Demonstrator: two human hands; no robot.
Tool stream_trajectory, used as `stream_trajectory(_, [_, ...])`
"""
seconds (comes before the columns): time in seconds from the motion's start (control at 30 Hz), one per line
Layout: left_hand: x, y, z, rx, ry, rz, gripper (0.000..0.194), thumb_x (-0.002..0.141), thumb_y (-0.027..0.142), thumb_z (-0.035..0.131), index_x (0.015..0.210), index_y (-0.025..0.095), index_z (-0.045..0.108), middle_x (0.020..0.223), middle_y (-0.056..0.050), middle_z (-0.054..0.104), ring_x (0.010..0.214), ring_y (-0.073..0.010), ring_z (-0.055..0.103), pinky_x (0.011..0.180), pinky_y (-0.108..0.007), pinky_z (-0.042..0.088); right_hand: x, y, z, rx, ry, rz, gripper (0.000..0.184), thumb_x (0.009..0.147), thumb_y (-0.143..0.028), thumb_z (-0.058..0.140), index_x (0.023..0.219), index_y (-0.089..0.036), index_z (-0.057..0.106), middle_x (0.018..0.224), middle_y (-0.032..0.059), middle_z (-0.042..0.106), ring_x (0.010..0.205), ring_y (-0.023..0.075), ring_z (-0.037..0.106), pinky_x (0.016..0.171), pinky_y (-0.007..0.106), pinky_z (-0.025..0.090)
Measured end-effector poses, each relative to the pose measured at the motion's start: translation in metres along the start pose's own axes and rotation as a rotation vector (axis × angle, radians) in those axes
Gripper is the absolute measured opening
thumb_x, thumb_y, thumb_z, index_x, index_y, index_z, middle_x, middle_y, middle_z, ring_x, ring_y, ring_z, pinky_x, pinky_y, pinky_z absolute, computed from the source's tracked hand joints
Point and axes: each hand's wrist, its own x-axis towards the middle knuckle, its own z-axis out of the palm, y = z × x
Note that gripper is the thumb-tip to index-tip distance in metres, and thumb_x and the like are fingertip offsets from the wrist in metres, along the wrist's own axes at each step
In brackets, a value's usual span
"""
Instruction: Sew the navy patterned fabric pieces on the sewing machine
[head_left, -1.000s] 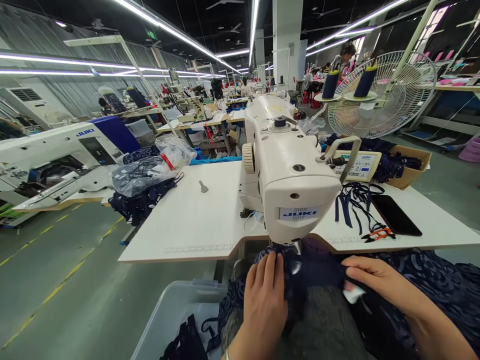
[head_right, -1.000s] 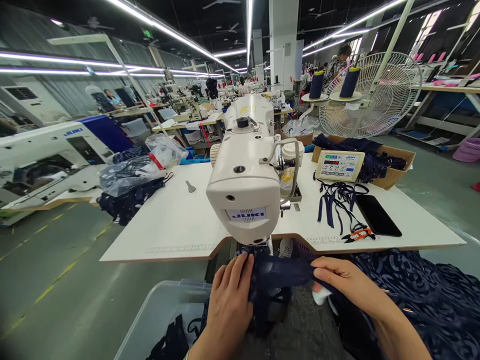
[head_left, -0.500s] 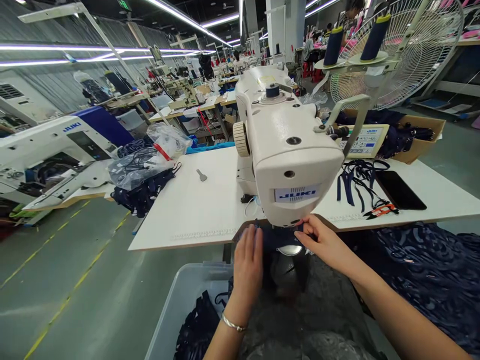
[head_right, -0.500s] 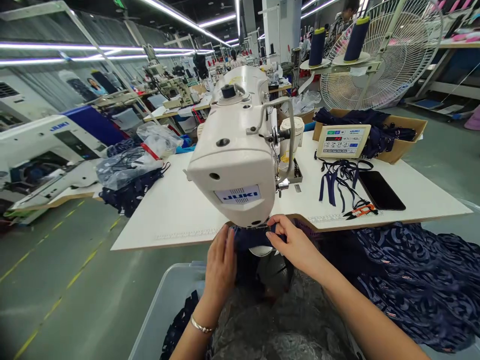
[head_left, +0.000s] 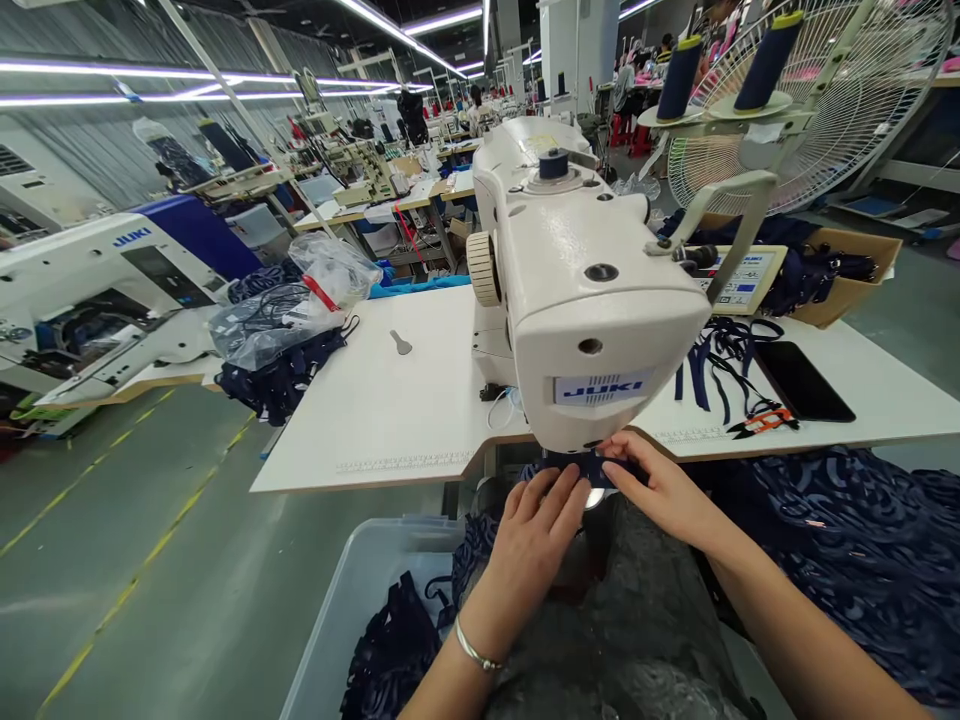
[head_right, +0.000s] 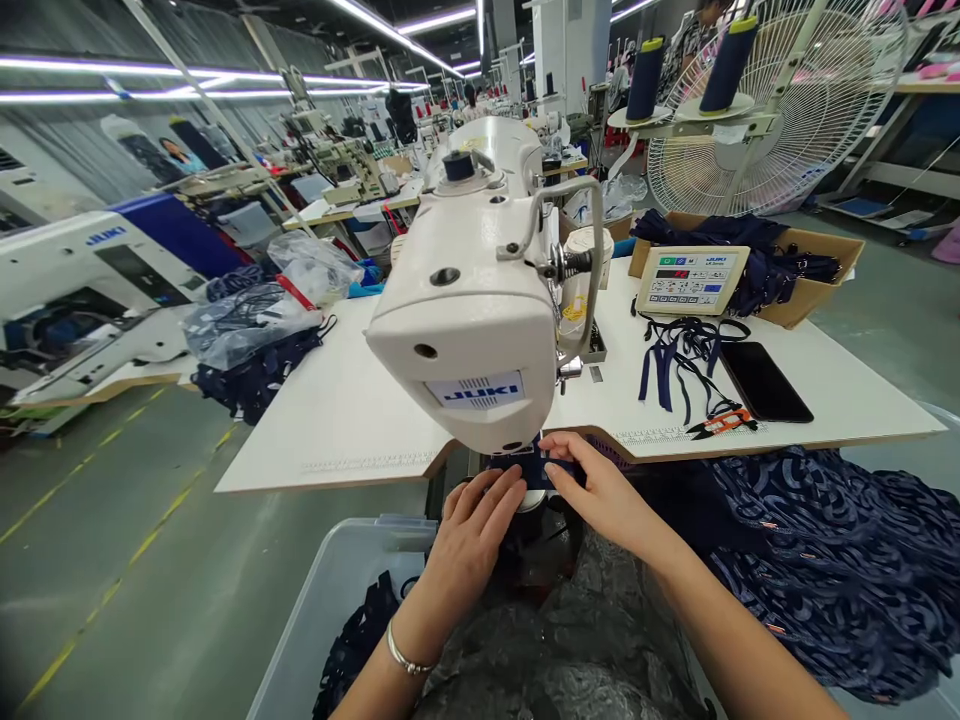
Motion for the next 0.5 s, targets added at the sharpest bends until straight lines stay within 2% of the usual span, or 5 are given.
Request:
stream_trajectory(0.1, [-0.001,0.001,0.001,0.003,-0.004,-0.007,0.044,0.097,0.012,0.042,0.139,0.023,0.048,0.137,-0.005,0.057,0.126,-0.0185,0.049,0.1,-0.034,0.041,0.003,-0.002,-0.001,0.011,-0.045,0.014,0.029,0.095,-0.042,0.05,0.118,-0.026,0.053,0.102,0.005,0.059,0.098,0.0217,0.058,0.081,0.034,0.051])
stream_trajectory(0.23, [-0.001,0.002,0.002,-0.038,0.046,-0.009,0.037,0.095,0.011,0.045,0.128,0.024,0.058,0.138,-0.005,0.056,0.134,-0.0187,0.042,0.105,-0.036,0.034,0.007,-0.007,-0.001,-0.072,-0.033,-0.025,0.027,0.095,-0.036,0.05,0.12,-0.026,0.053,0.097,0.005,0.056,0.091,0.0212,0.057,0.074,0.032,0.052])
stream_trajectory(0.37, [0.0,0.006,-0.001,0.012,0.045,-0.034,0.034,0.097,0.011,0.043,0.124,0.023,0.059,0.141,-0.006,0.054,0.136,-0.0196,0.041,0.106,-0.04,0.03,0.009,-0.006,0.001,-0.131,0.0,-0.12,0.03,0.095,-0.036,0.049,0.122,-0.027,0.056,0.114,0.0096,0.053,0.1,0.0237,0.057,0.08,0.035,0.054])
stream_trajectory(0.5, [-0.003,0.009,0.001,0.073,0.053,-0.082,0.039,0.097,0.012,0.045,0.131,0.028,0.055,0.14,-0.006,0.054,0.136,-0.0203,0.043,0.108,-0.04,0.026,0.013,-0.006,0.003,-0.112,-0.032,-0.096,0.033,0.098,-0.042,0.043,0.125,-0.03,0.059,0.136,0.01,0.045,0.12,0.0276,0.052,0.085,0.036,0.056])
